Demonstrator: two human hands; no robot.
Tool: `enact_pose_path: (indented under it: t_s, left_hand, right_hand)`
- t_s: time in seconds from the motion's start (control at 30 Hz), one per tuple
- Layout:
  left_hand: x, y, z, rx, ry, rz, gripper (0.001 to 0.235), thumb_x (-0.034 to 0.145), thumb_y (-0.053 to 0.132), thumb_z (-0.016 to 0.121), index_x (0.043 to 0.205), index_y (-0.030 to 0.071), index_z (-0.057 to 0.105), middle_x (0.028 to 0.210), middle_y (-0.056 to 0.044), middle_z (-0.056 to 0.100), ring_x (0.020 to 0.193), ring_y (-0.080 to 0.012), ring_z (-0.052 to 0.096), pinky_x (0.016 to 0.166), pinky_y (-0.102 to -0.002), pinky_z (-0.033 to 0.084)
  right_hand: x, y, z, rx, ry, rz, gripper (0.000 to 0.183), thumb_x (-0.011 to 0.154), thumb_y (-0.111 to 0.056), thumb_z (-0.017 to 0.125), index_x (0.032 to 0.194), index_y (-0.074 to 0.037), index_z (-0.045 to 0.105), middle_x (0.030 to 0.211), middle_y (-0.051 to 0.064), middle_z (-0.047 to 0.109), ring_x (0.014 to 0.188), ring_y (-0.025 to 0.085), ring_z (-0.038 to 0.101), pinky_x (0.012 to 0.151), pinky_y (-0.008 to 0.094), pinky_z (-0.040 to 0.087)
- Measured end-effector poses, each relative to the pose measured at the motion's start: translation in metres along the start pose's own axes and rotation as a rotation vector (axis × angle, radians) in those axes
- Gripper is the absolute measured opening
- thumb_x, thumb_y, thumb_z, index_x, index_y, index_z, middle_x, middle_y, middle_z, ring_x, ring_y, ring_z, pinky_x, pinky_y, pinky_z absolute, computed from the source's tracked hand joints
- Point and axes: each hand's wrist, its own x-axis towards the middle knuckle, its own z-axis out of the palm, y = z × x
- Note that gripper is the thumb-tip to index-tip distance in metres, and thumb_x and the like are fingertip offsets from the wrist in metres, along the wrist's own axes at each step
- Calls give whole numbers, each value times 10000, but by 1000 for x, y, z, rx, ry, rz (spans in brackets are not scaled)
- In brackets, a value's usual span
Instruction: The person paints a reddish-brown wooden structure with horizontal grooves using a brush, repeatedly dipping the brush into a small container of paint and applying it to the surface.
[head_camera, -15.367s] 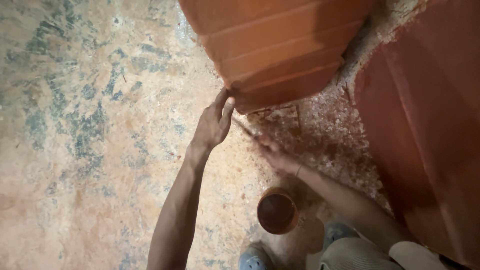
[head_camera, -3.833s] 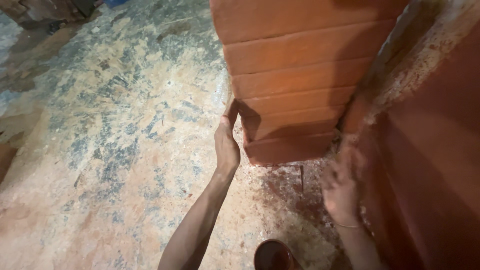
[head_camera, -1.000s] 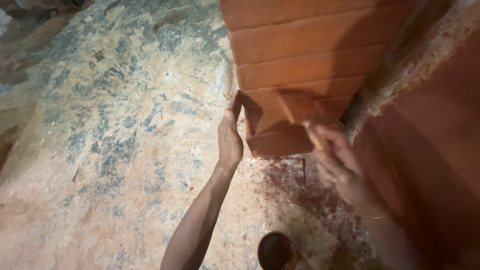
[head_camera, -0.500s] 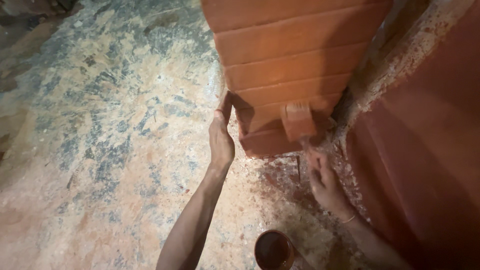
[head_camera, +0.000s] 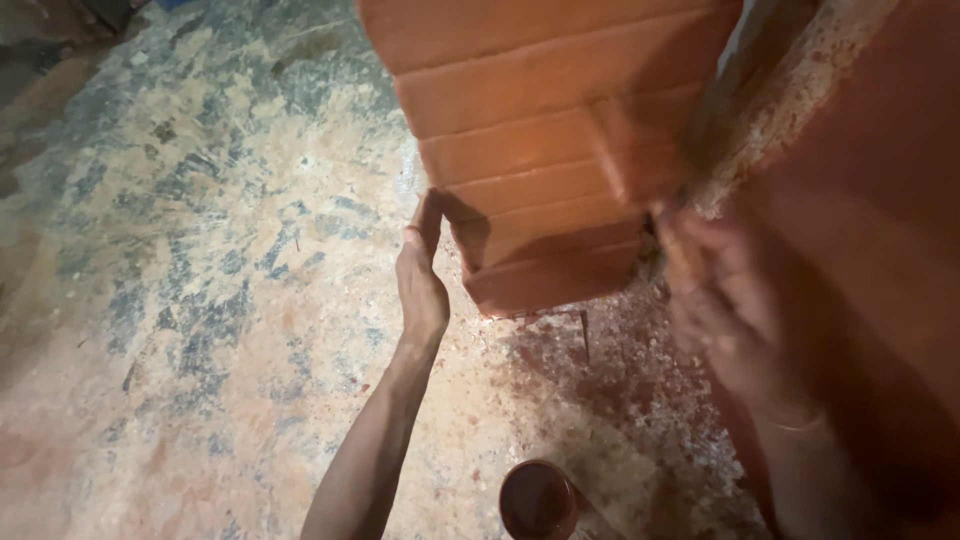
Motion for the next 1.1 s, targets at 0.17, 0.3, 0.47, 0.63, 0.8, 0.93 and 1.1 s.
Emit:
enact_pose_path:
  t_s: [0.17, 0.3, 0.47, 0.63, 0.8, 0.93, 1.1]
  left_hand:
    - [-1, -2, -2, 5, -5, -24, 989, 1023, 717, 207, 1557, -103, 347, 1630, -264, 390, 1547, -346, 354, 1286, -432, 238]
    - [1, 0, -4, -5, -16, -48, 1009, 1013, 729, 202, 1556, -109, 342, 1631, -263, 390, 1548, -341, 352, 1285, -422, 236]
    - [1, -2, -4, -23, -21, -51, 1012, 1011, 731, 198, 1562, -108, 323, 1638, -264, 372, 1554, -341, 339, 1289, -423, 228]
    - [1, 0, -3, -27, -12, -44, 1010, 1011, 732, 205, 1557, -107, 342, 1631, -265, 386, 1547, -344, 349, 1287, -433, 233]
    - [1, 1, 1, 14, 23, -51, 1009, 1006, 736, 207, 1537, -100, 399, 1599, -264, 443, 1521, -347, 398, 1271, -440, 273]
    - [0, 1, -1, 39, 5, -50, 1013, 1002, 742, 179, 1555, -88, 358, 1620, -254, 399, 1532, -338, 365, 1276, -434, 251]
    - [0, 1, -1, -34, -3, -44, 995, 1016, 717, 208, 1556, -105, 357, 1625, -270, 402, 1541, -352, 365, 1284, -449, 238]
  right_hand:
    - [-4, 14, -24, -123, 88, -111, 381, 1112, -179, 467, 1470, -103, 362, 924, 10, 484, 597, 22, 396, 435, 169, 373]
    - [-31, 101, -41, -261, 135, 181, 363, 1086, -188, 383, 1439, -116, 336, 754, 7, 440, 508, 44, 420, 333, 193, 357]
    - [-92, 192, -40, -471, -2, -262, 280, 1139, -161, 409, 1404, -75, 373, 1085, 71, 512, 775, 95, 524, 506, 213, 519]
    - [-73, 152, -41, -89, 49, 329, 338, 1053, -166, 460, 1389, -144, 486, 692, -19, 507, 438, 40, 414, 315, 199, 359]
    - [-11, 20, -39, -244, -1, 93, 391, 1074, -264, 449, 1428, -109, 510, 774, -7, 540, 457, 26, 381, 330, 167, 390]
    - [12, -48, -22, -3, 19, -10, 454, 1051, -217, 520, 1475, -113, 397, 1102, 22, 530, 588, 17, 411, 400, 154, 408]
    - [21, -39, -22, -115, 43, -146, 353, 1095, -171, 518, 1420, -118, 391, 1240, 42, 549, 568, -16, 388, 419, 148, 381]
